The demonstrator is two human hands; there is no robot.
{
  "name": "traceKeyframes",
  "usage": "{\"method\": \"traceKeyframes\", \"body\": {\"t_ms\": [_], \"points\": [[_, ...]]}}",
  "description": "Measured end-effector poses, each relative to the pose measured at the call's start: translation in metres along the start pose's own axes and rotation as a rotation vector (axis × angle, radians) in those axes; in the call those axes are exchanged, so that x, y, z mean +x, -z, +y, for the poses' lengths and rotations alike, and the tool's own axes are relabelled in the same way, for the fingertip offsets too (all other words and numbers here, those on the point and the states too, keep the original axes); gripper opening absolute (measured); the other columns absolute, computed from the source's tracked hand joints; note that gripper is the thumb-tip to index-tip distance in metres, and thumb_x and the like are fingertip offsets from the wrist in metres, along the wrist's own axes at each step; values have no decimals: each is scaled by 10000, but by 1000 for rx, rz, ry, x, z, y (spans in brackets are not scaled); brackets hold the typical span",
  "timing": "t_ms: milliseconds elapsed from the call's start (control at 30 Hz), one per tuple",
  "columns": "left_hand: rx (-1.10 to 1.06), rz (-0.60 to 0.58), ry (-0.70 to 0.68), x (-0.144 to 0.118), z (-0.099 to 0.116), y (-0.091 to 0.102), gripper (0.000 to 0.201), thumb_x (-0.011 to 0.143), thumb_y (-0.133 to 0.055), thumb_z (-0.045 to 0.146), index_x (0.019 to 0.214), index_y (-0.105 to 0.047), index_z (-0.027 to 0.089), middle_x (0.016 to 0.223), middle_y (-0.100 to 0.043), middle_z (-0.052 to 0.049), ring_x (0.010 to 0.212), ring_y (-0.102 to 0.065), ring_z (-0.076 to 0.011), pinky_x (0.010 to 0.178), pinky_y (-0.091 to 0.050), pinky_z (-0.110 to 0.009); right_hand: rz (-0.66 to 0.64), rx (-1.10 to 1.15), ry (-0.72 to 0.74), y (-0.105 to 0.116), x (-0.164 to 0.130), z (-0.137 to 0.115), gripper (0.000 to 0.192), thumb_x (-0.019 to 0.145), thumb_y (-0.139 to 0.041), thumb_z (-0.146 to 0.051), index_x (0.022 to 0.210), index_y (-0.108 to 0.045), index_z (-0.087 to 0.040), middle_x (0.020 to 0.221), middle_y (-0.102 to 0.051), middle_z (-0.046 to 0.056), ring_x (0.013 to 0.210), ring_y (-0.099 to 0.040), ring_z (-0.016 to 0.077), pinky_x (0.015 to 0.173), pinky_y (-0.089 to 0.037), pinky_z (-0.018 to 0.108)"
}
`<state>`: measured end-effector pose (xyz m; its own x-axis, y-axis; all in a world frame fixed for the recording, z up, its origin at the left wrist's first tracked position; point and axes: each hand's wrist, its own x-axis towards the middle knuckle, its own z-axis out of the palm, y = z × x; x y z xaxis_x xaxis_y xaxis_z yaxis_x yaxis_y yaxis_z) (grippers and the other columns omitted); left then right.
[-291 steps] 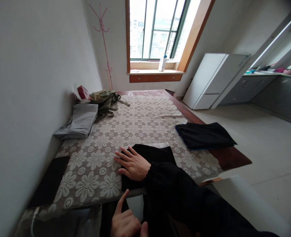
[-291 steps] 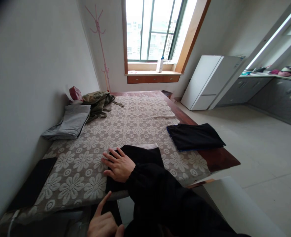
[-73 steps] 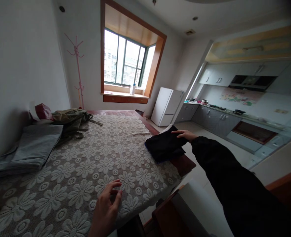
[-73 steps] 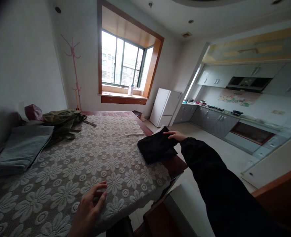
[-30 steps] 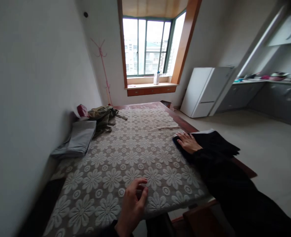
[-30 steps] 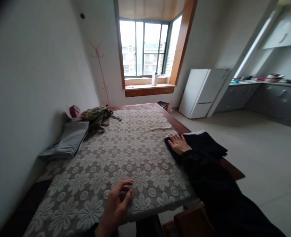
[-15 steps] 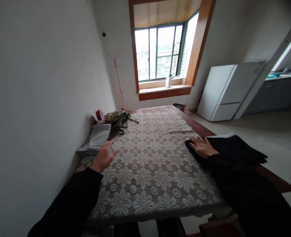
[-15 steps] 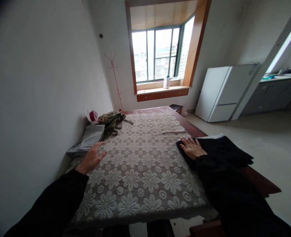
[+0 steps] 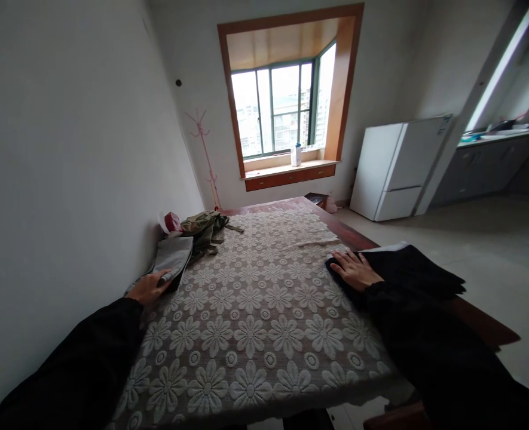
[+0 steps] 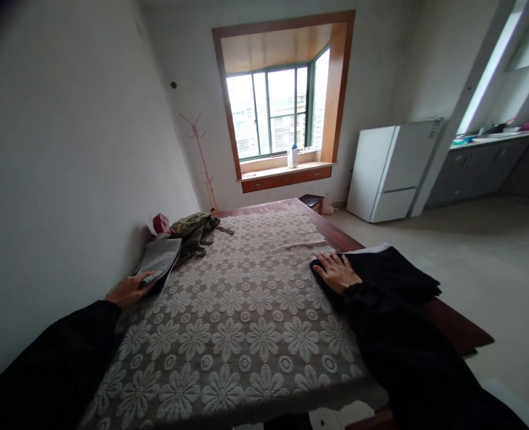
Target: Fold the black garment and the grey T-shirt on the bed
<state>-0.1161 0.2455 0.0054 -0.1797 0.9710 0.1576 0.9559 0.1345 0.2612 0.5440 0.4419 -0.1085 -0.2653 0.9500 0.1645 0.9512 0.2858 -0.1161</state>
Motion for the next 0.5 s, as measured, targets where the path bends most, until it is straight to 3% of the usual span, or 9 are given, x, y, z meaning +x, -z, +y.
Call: {"method": "traceKeyframes", "body": {"t_ms": [133, 233, 300, 367, 467, 500], "points": [[-50, 185, 130, 6, 3, 28, 469, 842, -516, 508, 1143, -695, 197, 1043, -784, -113, 1023, -708, -316, 852, -520, -339, 50, 14, -23, 20, -7, -13, 632, 991, -300, -485, 1559, -433, -240, 1636, -411, 73, 1553, -247, 334, 1252, -85, 640], [-126, 328, 206, 6, 14, 54, 463, 855, -539, 525, 1083, -714, 161, 985, -770, -105, 1016, -685, -319, 809, -508, -331, 215, 118, 52, 46, -30, -42, 595, 972, -398, -425, 1528, -465, -224, 1629, -415, 111, 1554, -235, 356, 1232, -37, 695], [-224, 392, 247, -3, 29, 69, 501, 858, -550, 574, 1018, -726, 133, 926, -759, -94, 975, -679, -304, 764, -505, -314, 308, 313, 161, 62, -61, -78, 575, 982, -446, -437, 1521, -462, -237, 1616, -433, 120, 1540, -278, 338, 1244, -108, 668], [-416, 434, 301, -26, 56, 76, 547, 819, -602, 630, 933, -733, 112, 858, -749, -85, 891, -674, -278, 700, -505, -296, 266, 604, 287, 72, -102, -126, 550, 1001, -483, -464, 1512, -466, -261, 1577, -482, 119, 1499, -373, 300, 1239, -262, 586], [-779, 425, 325, -83, 117, 62, 586, 704, -729, 683, 889, -746, 128, 814, -754, -62, 792, -665, -249, 674, -524, -299, 88, 966, 407, 75, -169, -208, 572, 1002, -546, -484, 1540, -428, -326, 1605, -449, 85, 1504, -372, 279, 1244, -290, 542], [-890, 357, 293, -106, 142, 51, 597, 689, -751, 686, 934, -755, 141, 853, -767, -59, 814, -678, -252, 705, -543, -306, 29, 1069, 425, 73, -188, -233, 620, 989, -576, -497, 1561, -398, -335, 1621, -426, 85, 1514, -354, 288, 1246, -283, 546]]}}
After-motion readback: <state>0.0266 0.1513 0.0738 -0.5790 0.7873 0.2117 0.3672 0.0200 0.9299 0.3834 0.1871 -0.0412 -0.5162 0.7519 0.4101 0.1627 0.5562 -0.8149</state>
